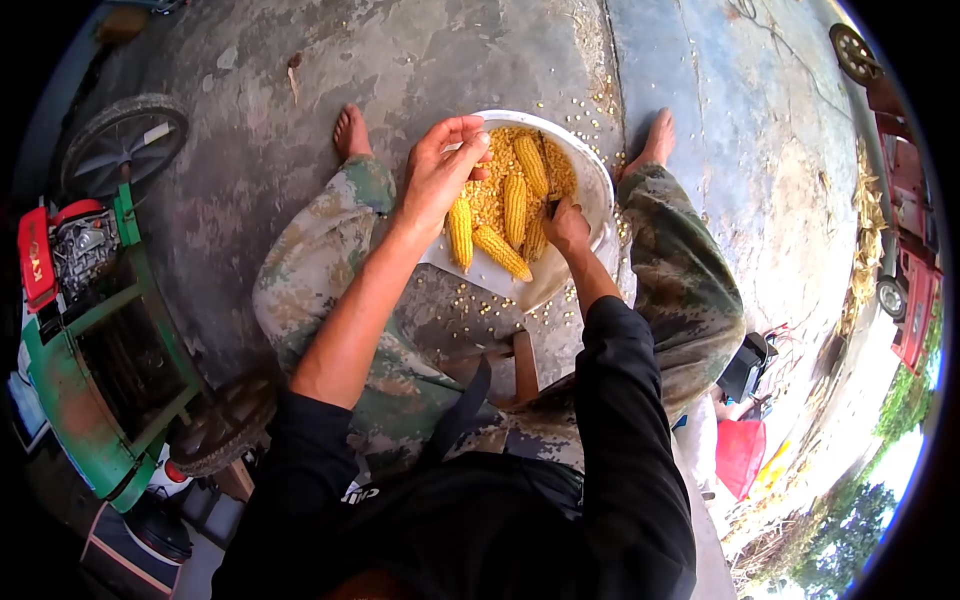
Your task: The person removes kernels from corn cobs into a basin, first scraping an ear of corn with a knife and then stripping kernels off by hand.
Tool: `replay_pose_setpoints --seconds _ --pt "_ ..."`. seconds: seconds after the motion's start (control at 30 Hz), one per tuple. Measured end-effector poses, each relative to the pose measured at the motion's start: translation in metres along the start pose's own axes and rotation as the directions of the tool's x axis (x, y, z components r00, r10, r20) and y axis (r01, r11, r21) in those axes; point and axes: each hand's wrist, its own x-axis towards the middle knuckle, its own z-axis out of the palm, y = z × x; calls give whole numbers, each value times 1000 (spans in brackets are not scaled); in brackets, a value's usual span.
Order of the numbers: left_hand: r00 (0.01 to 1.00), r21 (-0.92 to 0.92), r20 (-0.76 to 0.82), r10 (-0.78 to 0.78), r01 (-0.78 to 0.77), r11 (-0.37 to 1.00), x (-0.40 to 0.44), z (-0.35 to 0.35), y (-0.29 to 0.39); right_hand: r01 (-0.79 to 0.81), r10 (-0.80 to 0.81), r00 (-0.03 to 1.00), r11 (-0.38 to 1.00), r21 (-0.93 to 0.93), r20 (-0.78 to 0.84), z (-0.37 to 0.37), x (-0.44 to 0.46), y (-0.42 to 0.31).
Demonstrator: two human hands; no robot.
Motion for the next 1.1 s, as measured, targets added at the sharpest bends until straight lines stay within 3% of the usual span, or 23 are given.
replay_pose_setpoints --seconds 0.1,0.17,0.2,0.27,0.43,0.63,0.77,0.83,0.87,0.97,1.0,1.03,1.07,1.1 --pt "1000 -10 15 9 -9 1000 0 2 0 26 -26 994 1000 2 107 -8 -4 0" --pt "1000 -6 23 14 -14 1000 2 1 -6 0 -36 984 979 206 172 7 -2 12" --pt "999 1 35 25 -25 1000 3 0 -9 0 -36 984 978 207 172 15 -7 11" --pt "1000 2 24 17 -17 1000 3 -2 -14 -98 69 992 950 296 107 27 -16 6" --pt "1000 11 2 -3 3 1000 3 -4 -15 -213 230 972 945 247 -41 79 -9 18" --pt "999 8 35 18 -19 1000 4 -1 -17 -109 135 988 954 280 -73 67 -21 14" --pt "998 30 63 12 -14 999 4 1 -25 -130 161 983 950 283 -88 59 -15 22" --pt "998 35 61 26 -28 999 5 2 -27 -253 119 953 816 519 278 22 -18 15" --pt "998 60 64 -2 -2 998 4 3 -26 -244 115 957 819 520 267 4 -23 9" --pt "995 48 78 -69 66 997 -1 6 -29 -562 134 812 440 701 568 -59 -49 -20" --pt "989 15 79 -124 123 992 -4 6 -32 -550 130 822 440 710 555 -81 -58 -28" --pt "985 11 75 -153 152 988 -5 5 -39 -507 26 840 391 768 542 -101 -67 -35" --pt "984 -5 74 -162 163 987 -7 4 -49 25 -354 886 681 732 299 -109 -75 -28" --pt "969 20 100 -225 224 974 -10 2 -52 580 -662 749 653 487 -5 -118 -84 -22"
